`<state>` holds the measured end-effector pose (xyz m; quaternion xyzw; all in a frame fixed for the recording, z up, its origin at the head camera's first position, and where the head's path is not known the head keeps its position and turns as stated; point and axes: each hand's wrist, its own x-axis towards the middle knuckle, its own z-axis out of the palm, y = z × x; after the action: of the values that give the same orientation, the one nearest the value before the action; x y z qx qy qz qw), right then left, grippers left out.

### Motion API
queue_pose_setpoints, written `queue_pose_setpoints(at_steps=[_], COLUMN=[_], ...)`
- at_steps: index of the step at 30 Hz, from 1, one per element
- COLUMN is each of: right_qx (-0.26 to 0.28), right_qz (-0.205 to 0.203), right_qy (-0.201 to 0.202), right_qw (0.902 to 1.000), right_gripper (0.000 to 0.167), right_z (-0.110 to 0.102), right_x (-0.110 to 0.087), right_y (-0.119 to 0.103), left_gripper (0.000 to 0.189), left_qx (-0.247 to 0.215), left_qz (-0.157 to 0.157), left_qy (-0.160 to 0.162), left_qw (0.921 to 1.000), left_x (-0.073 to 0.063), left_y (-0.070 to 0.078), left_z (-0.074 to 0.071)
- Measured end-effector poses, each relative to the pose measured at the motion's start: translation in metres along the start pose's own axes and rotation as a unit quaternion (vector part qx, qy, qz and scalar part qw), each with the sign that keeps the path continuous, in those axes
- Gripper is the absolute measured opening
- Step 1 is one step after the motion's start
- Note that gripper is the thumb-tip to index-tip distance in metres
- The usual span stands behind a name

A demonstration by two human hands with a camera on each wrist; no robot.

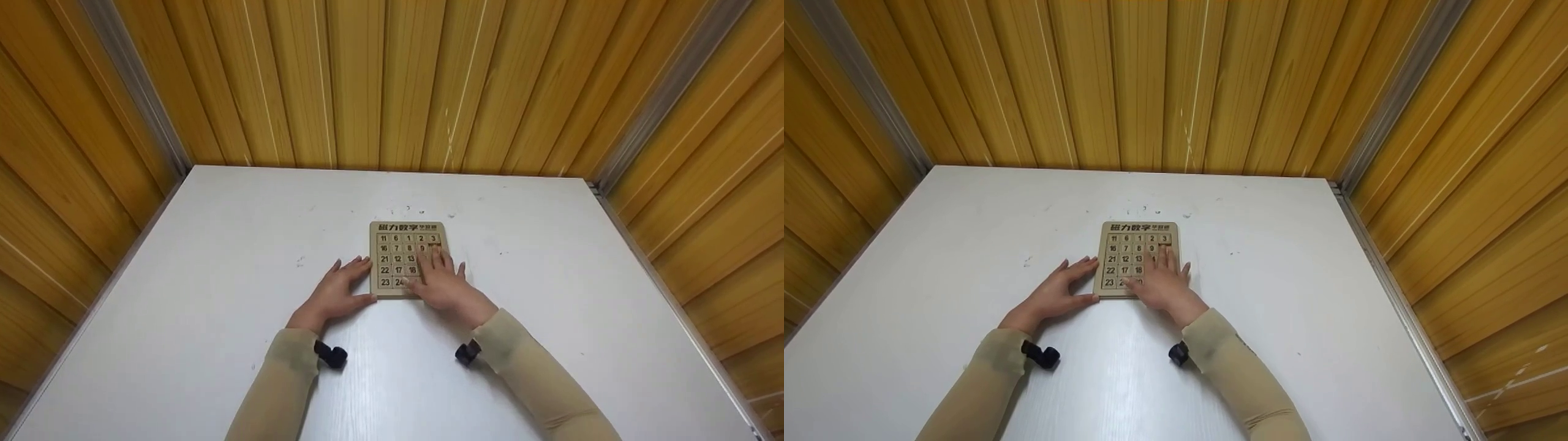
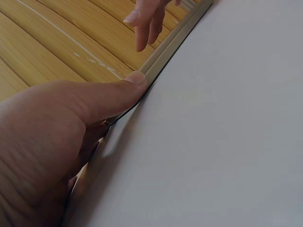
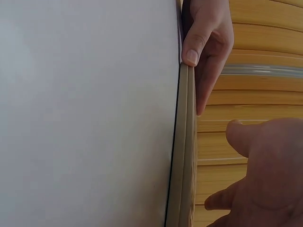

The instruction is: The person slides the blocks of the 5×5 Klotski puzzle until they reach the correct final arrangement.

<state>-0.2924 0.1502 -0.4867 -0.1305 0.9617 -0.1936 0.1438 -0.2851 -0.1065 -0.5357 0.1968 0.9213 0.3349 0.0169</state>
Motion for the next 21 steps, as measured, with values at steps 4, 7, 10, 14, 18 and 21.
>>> queue_pose_setpoints(at_steps=[4,7,10,14,18,21], right_qx=[0.003,0.002,-0.001,-0.003,-0.012,-0.015], right_qz=[0.002,-0.001,-0.005,-0.003,-0.002,0.001], right_qy=[-0.008,-0.005,-0.005,-0.011,-0.014,-0.014], right_qw=[1.0000,1.0000,1.0000,0.9999,0.9998,0.9998], right_gripper=[0.087,0.086,0.085,0.085,0.085,0.085], right_z=[0.002,0.002,0.002,0.002,0.001,0.000], right_x=[-0.012,-0.018,-0.022,-0.023,-0.021,-0.019], right_y=[0.002,0.003,0.005,0.006,0.006,0.006], left_gripper=[0.080,0.079,0.079,0.078,0.078,0.079], left_qx=[-0.003,-0.005,-0.007,-0.007,-0.005,-0.006], left_qz=[-0.003,-0.007,-0.013,-0.018,-0.013,-0.010], left_qy=[0.000,0.000,0.000,-0.004,-0.003,-0.003], left_qw=[1.0000,1.0000,0.9999,0.9998,0.9999,0.9999], left_x=[0.001,0.001,0.000,-0.001,-0.001,0.000], left_y=[0.000,0.001,0.002,0.003,0.003,0.003], left_z=[0.000,0.000,0.000,0.000,-0.001,-0.001])
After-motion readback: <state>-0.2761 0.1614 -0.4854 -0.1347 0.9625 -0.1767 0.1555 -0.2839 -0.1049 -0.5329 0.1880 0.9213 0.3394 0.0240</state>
